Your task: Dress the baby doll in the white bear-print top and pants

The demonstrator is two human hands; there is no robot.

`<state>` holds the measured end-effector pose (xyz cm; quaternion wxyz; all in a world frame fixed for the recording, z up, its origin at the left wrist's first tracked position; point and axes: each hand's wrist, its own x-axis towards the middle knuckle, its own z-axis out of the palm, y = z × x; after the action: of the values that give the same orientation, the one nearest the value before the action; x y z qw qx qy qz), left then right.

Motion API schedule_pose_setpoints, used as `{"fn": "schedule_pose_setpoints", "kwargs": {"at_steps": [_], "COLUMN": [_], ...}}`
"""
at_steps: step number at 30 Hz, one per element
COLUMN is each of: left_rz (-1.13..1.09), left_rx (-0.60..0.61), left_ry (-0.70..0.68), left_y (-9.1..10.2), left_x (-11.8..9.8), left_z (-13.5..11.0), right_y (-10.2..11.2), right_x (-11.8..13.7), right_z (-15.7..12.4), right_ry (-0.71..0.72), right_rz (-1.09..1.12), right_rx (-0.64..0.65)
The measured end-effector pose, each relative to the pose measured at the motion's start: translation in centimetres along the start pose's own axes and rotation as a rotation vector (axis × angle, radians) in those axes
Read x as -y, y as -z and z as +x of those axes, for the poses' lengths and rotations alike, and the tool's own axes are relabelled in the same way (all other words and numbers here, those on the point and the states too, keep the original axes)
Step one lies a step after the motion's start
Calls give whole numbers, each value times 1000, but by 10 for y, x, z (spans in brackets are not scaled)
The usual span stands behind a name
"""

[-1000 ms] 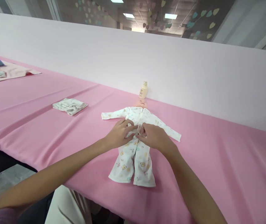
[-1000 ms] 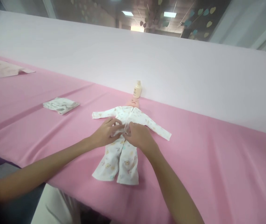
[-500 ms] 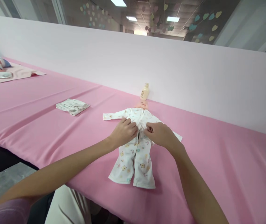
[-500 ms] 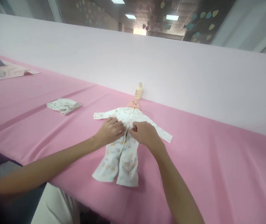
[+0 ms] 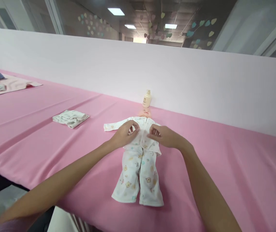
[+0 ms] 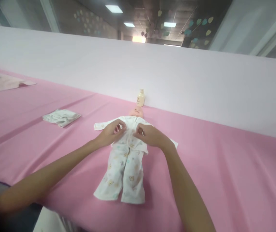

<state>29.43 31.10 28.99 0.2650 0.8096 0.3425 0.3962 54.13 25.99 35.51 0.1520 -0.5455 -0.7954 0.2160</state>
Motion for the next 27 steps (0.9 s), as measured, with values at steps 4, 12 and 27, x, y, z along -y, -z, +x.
{"fn": "schedule_pose_setpoints", "kwargs": {"at_steps": [4, 12, 27], "left_rz": [43, -111, -102], "left_rx": [59, 348, 317], "left_ry": [170, 302, 326], "left_y": [-1, 0, -12], "left_x": [11, 31, 29], "left_z": [57, 94, 94], "right_y": [6, -27, -19], "right_x": [-22, -53, -51], "right_z": [45, 81, 78], "right_ry": [-161, -266, -310], "right_rz": [12, 133, 163], "right_rx": [-213, -234, -228]}}
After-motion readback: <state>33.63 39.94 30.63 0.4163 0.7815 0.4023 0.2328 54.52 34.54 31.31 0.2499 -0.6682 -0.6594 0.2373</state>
